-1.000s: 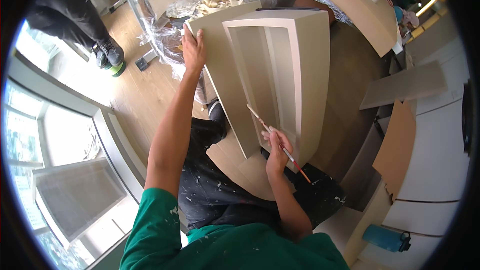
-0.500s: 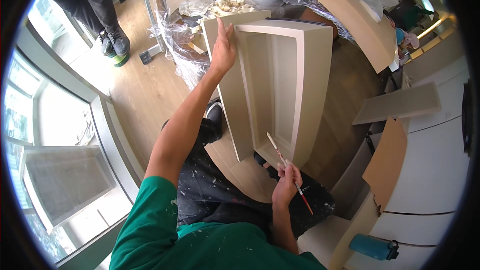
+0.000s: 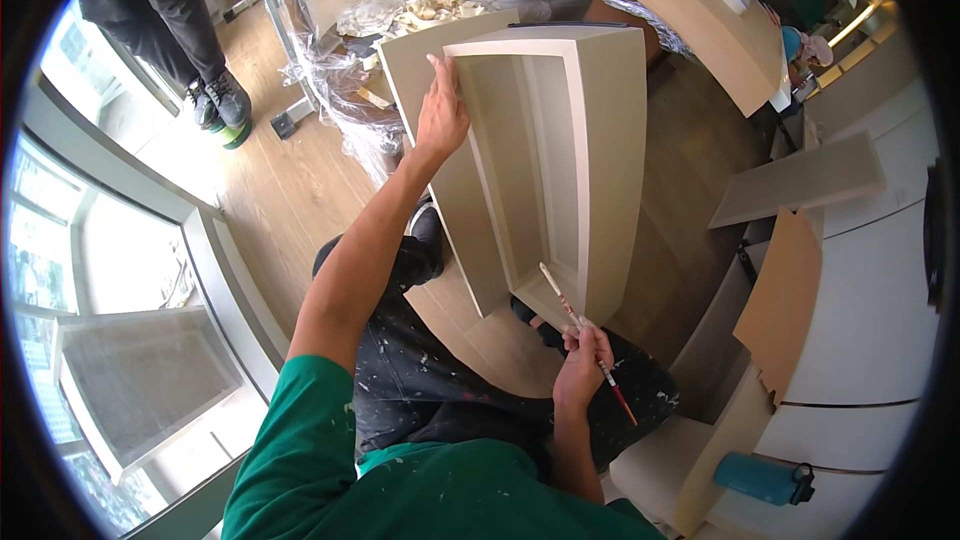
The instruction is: The person paints the inner corners and edges of a wooden shelf unit using a small brush, frequently dipping the brush into a small container of light-colored paint.
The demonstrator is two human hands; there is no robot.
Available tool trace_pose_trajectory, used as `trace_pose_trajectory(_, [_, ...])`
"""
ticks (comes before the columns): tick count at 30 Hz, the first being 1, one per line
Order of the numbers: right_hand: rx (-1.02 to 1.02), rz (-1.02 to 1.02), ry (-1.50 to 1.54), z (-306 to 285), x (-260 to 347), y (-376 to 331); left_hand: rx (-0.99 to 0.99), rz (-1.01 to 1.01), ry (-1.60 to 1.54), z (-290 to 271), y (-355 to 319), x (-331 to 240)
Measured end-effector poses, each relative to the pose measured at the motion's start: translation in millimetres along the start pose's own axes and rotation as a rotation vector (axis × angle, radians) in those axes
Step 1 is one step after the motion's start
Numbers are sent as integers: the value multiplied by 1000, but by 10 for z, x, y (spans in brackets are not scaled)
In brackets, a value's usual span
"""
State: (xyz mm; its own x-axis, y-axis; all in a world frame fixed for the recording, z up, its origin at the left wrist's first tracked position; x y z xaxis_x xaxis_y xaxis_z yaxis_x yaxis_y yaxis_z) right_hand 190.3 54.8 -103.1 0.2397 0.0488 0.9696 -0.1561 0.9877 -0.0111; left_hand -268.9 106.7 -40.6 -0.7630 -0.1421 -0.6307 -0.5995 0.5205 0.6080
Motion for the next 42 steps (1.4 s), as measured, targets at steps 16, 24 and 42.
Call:
trace_pose_trajectory(16, [-52,-37,136,-142,101,54,171,-26,-4,146,-344,-104])
trace_pose_trajectory(24, [-69,-58,161,-241,149,97,265,-33,12,286,-529,-65])
trace_pose_trajectory(42, [-117,-137,172,-361,407,141,868,-380,119,472,-1094,-76])
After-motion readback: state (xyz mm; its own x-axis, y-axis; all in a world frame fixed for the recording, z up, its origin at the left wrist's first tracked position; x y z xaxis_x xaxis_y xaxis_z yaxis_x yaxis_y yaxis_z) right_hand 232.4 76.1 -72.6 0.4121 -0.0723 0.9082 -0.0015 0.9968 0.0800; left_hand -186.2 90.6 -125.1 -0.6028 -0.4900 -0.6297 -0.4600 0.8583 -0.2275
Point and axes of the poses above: each hand's wrist, its own y-axis towards the middle knuckle, its own z-axis out of the palm, x = y × z, the point moved 9 cm from there along y, towards the middle knuckle, and after that the axes turned 5 degrees about -z, right-handed, at the moved point
